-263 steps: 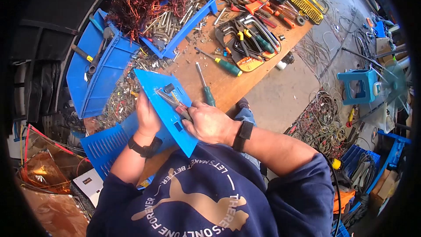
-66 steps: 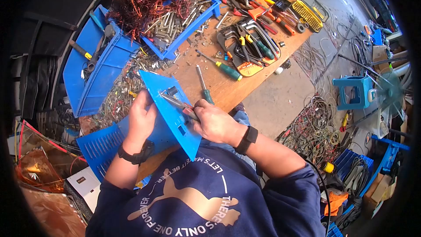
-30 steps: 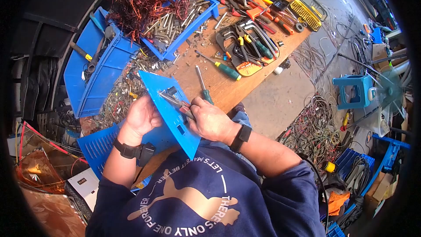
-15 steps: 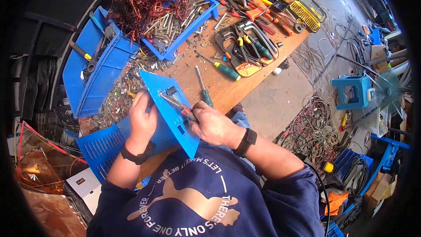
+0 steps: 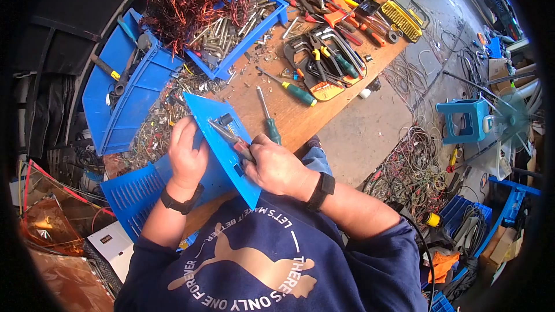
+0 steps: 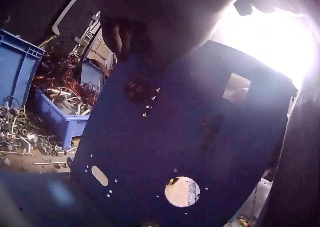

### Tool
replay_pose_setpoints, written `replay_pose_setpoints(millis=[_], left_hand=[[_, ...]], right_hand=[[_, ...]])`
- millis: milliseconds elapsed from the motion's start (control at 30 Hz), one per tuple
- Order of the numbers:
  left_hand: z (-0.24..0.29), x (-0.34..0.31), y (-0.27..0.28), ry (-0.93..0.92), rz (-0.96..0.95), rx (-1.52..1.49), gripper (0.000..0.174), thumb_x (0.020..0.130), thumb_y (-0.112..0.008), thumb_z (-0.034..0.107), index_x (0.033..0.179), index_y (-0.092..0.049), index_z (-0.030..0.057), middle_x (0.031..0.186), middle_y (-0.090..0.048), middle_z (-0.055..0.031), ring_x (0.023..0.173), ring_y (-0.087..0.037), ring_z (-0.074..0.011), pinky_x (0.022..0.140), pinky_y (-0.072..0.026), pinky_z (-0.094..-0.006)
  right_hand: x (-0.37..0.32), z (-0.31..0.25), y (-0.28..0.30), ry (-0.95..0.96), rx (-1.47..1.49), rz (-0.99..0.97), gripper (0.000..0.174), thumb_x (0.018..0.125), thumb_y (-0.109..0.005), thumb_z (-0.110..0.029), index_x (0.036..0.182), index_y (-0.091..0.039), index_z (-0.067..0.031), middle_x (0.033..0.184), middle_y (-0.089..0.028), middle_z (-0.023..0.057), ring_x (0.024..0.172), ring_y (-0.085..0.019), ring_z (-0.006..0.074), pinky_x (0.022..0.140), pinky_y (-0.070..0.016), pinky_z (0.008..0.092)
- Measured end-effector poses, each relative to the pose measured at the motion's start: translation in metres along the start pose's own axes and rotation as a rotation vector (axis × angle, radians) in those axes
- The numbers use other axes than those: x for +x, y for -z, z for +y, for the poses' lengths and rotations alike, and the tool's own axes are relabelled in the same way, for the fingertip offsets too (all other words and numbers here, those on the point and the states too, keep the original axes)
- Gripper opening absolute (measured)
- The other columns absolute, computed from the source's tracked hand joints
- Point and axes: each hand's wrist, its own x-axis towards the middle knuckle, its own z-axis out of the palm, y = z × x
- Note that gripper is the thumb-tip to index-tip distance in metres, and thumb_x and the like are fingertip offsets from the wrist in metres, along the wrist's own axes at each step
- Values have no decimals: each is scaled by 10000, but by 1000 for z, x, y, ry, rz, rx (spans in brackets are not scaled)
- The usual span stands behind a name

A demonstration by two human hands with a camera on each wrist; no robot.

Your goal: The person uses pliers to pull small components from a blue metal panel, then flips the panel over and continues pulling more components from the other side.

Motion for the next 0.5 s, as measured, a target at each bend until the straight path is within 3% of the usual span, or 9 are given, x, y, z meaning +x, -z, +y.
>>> replay_pose_setpoints(millis=[333,433,500], left_hand=[[1,4,3,-40,-15,25,358,664,-673,-52,1014,-626,13,995,-603,-144,855,-600,-346,779,-494,-397],[-2,2,2,35,-51,-55,263,736,-650,-2,999,-629,2,957,-605,-154,832,-596,-343,775,-489,-383],[-17,-1,-1,133,-194,-226,198,815,-611,86,1001,-624,20,938,-617,-142,771,-596,-306,673,-489,-363]], right_hand=[[1,-4,3,-6,-44,-21,343,874,-562,-163,1110,-571,85,921,-554,224,904,-551,366,826,-475,415],[2,2,1,-5,-50,-37,358,876,-556,-167,1137,-562,78,962,-549,223,916,-559,361,839,-479,407],[3,5,0,-7,-49,-41,359,873,-556,-167,1139,-560,74,985,-544,223,926,-560,361,848,-481,405]])
